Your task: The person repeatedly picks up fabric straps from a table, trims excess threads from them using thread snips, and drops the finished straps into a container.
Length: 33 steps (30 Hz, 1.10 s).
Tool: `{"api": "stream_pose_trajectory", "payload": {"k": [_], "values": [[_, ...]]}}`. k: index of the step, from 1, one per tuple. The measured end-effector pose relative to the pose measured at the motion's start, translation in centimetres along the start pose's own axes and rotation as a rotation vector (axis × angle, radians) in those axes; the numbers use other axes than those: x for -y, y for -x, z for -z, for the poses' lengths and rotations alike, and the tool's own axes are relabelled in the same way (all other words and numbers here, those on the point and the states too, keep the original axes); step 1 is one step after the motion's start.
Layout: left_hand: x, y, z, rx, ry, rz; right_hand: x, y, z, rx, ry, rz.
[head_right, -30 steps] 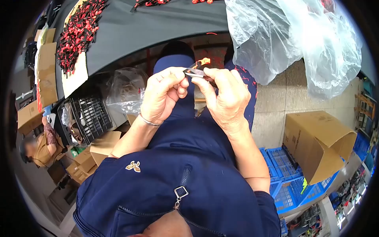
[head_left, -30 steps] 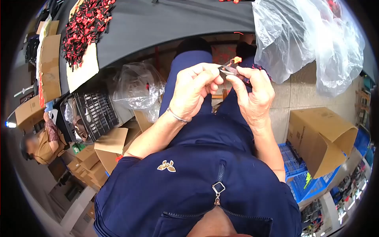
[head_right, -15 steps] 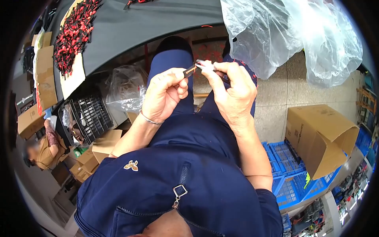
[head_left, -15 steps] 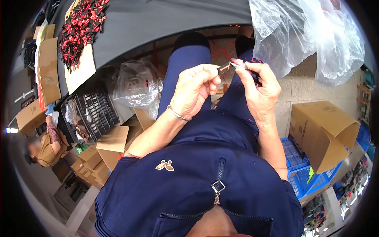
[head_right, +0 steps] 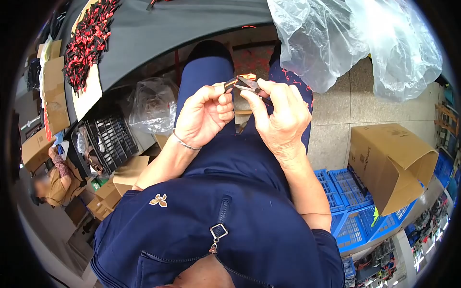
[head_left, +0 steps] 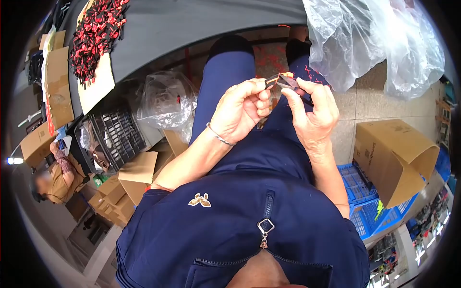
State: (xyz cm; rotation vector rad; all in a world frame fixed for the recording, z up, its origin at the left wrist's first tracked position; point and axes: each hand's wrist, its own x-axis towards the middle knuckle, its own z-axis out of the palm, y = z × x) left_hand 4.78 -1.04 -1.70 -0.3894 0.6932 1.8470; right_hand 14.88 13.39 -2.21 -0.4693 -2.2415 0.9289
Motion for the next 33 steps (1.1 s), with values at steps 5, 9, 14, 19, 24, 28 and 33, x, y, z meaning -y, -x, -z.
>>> {"api": "stream_pose_trajectory", "payload": {"k": [5, 9, 14, 19, 24, 28, 33], "values": [[0.3, -0.6, 0.7, -0.028, 0.017, 0.072, -0.8, 1.3, -0.6, 0.177, -0.7, -0.389], [0.8, -1.4, 1.9, -0.133, -0.083, 0.008, -1.1, 0.8, 0.4, 0.305, -1.494, -0.536], [0.7, -0.3, -0.4, -0.156, -0.724, -0.319, -1.4, -0.8, 0.5, 0.232, -0.977, -0.872], [0.8, 0.4, -1.2, -0.038, -1.542, -0.774, -1.3, -1.1, 0.0, 0.359, -0.894, -0.883], [1.2, 0.4, -0.8, -0.1, -0.969, -0.478, -0.9, -0.8, -0.4, 0.247, -0.795, -0.699], [0.1, 0.2, -0.6, -0.117, -0.681, -0.156, -0.9, -0.2, -0.6, 0.204, -0.767, -0.619], [0.4, -0.4, 0.8, -0.088, -0.46, -0.133, 0.0, -0.6, -0.3, 0.207, -0.693, -0.66]]}}
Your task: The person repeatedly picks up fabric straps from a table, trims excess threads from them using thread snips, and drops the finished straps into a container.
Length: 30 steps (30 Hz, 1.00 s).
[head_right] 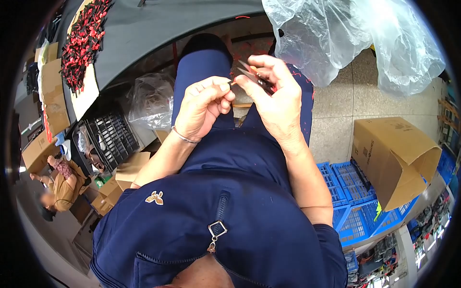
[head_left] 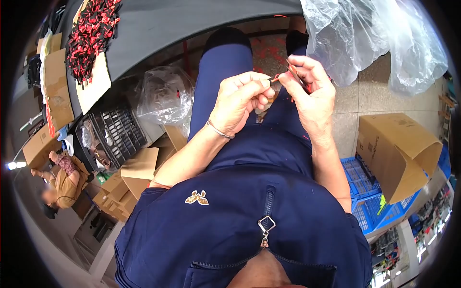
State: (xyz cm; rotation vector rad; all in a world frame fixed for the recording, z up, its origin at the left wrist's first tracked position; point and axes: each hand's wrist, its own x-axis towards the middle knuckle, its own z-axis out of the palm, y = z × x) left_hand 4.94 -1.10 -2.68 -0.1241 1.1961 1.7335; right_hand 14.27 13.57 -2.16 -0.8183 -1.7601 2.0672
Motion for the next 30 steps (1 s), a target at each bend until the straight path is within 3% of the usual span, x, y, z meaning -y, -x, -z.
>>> {"api": "stream_pose_trajectory", "payload": {"k": [4, 5, 9, 22, 25, 30], "values": [[-0.1, -0.1, -0.2, -0.082, -0.075, -0.093, 0.4, 0.9, 0.0, -0.215, 0.037, 0.127], [-0.1, 0.0, -0.3, -0.092, -0.11, -0.114, 0.2, 1.4, 0.9, -0.165, 0.111, 0.08], [-0.1, -0.1, -0.9, -0.116, -0.224, -0.176, -1.0, 2.0, 0.7, -0.184, 0.435, 0.284], [0.1, 0.1, -1.1, -0.12, -0.324, -0.157, -1.9, 1.3, 0.5, -0.186, 0.742, 0.542], [0.4, -0.1, -0.7, -0.087, -0.245, -0.114, -1.5, 1.3, 0.7, -0.136, 0.666, 0.394], [0.2, -0.3, -0.5, -0.098, -0.273, -0.098, -1.9, 1.0, 0.5, -0.164, 0.181, 0.138]]}}
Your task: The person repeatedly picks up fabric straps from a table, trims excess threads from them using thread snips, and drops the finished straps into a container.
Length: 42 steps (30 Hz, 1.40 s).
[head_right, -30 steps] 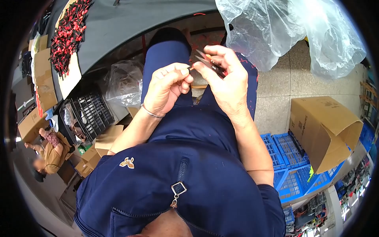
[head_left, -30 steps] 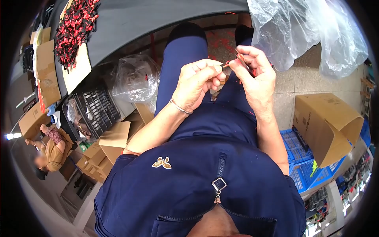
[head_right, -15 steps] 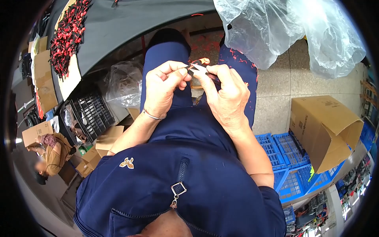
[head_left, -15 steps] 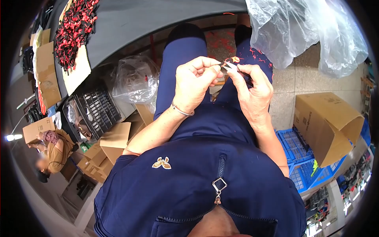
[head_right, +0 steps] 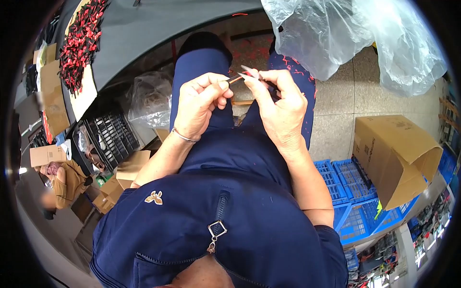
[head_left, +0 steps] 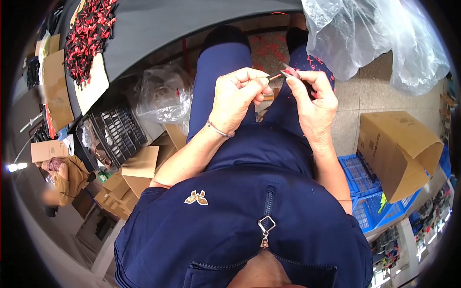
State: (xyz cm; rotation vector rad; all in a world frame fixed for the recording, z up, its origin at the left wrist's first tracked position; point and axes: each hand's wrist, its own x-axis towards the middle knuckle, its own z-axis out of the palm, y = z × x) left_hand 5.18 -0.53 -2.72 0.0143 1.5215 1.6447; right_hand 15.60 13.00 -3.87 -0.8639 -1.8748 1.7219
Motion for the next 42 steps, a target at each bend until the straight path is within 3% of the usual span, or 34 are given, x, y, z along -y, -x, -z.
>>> {"api": "stream_pose_trajectory", "payload": {"k": [4, 8, 10, 12, 14, 16, 21, 23, 24, 28, 32, 36, 38, 42], "values": [[-0.3, 0.1, 1.9, -0.088, -0.061, -0.051, 0.1, -0.5, -0.3, 0.019, -0.022, -0.053], [0.9, 0.0, 9.3, -0.38, -0.252, -0.246, -1.1, -1.1, 0.1, 0.02, 0.044, -0.086], [2.7, 0.4, 14.4, -0.549, -0.351, -0.253, -2.3, -1.3, 0.5, 0.019, 0.054, -0.09], [4.0, 1.5, 18.8, -0.704, -0.748, -0.201, -3.4, -1.5, 0.7, 0.02, 0.069, -0.085], [6.1, 2.2, 23.3, -0.804, -0.897, -0.198, -3.6, -1.7, 0.9, 0.034, 0.154, -0.075], [7.4, 2.8, 26.5, -0.905, -0.851, -0.189, -3.5, -1.8, 0.8, 0.04, 0.2, -0.058], [12.4, 2.8, 34.2, -1.015, -1.234, 0.141, -3.9, -2.2, 0.7, 0.022, 0.226, -0.033], [13.9, 3.3, 35.9, -0.879, -1.246, 0.366, -3.9, -2.3, 0.7, 0.014, 0.236, -0.039], [13.5, 3.3, 35.5, -0.806, -1.248, 0.476, -3.8, -2.3, 0.7, 0.01, 0.252, -0.044], [11.5, 3.6, 33.3, -0.616, -1.063, 0.434, -5.5, -2.8, 1.4, -0.011, 0.254, -0.016], [4.2, 2.3, 26.0, -0.323, -0.7, 0.209, -5.2, -3.0, 0.7, -0.018, 0.461, -0.072], [-6.9, 1.5, 15.4, -0.041, -0.45, 0.03, -6.6, -3.3, 0.5, -0.082, 0.714, 0.067], [-10.0, 0.4, 12.1, 0.025, -0.398, -0.093, -6.8, -3.4, 0.5, -0.117, 0.672, 0.094], [-12.1, -5.5, 7.5, -0.156, -0.622, -0.531, -6.9, -3.5, 1.1, -0.083, 0.644, 0.184]]}}
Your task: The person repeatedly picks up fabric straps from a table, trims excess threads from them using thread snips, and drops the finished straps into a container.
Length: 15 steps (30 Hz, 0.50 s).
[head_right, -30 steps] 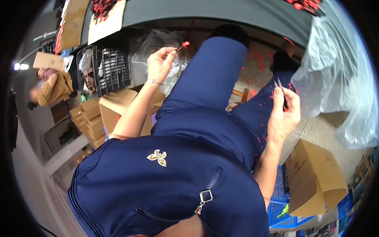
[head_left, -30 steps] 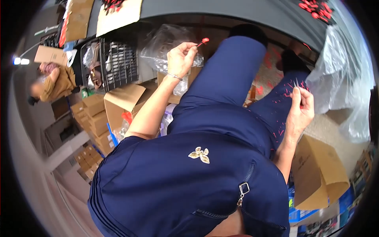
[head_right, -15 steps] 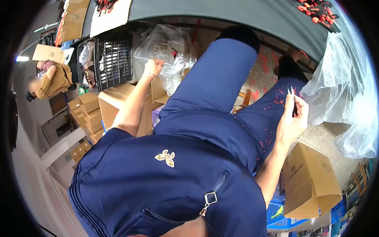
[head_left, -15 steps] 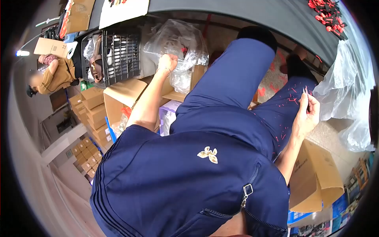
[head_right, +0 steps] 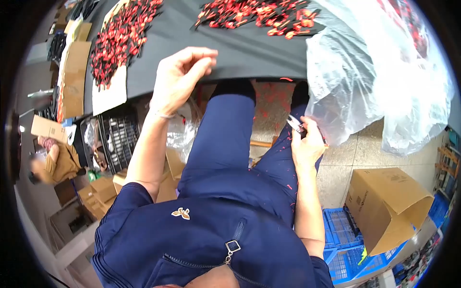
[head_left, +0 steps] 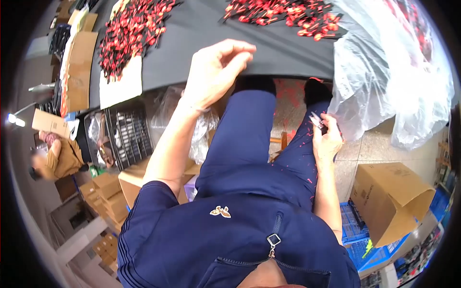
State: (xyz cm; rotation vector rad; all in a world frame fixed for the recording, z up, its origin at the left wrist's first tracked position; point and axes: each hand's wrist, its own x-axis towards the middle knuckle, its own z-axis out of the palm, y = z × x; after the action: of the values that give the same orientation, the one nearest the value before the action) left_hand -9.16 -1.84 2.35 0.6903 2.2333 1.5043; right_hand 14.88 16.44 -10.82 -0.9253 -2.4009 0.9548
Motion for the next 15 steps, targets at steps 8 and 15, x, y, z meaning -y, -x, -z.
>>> {"api": "stream_pose_trajectory", "payload": {"k": [8, 15], "values": [[3.6, -9.0, -3.0, -0.355, -0.604, -0.489, -0.6, -0.1, 0.4, -0.007, 0.028, 0.011], [3.4, -9.0, -1.1, -0.299, -0.113, -0.062, -0.9, -0.3, 0.3, -0.034, 0.023, 0.078]]}}
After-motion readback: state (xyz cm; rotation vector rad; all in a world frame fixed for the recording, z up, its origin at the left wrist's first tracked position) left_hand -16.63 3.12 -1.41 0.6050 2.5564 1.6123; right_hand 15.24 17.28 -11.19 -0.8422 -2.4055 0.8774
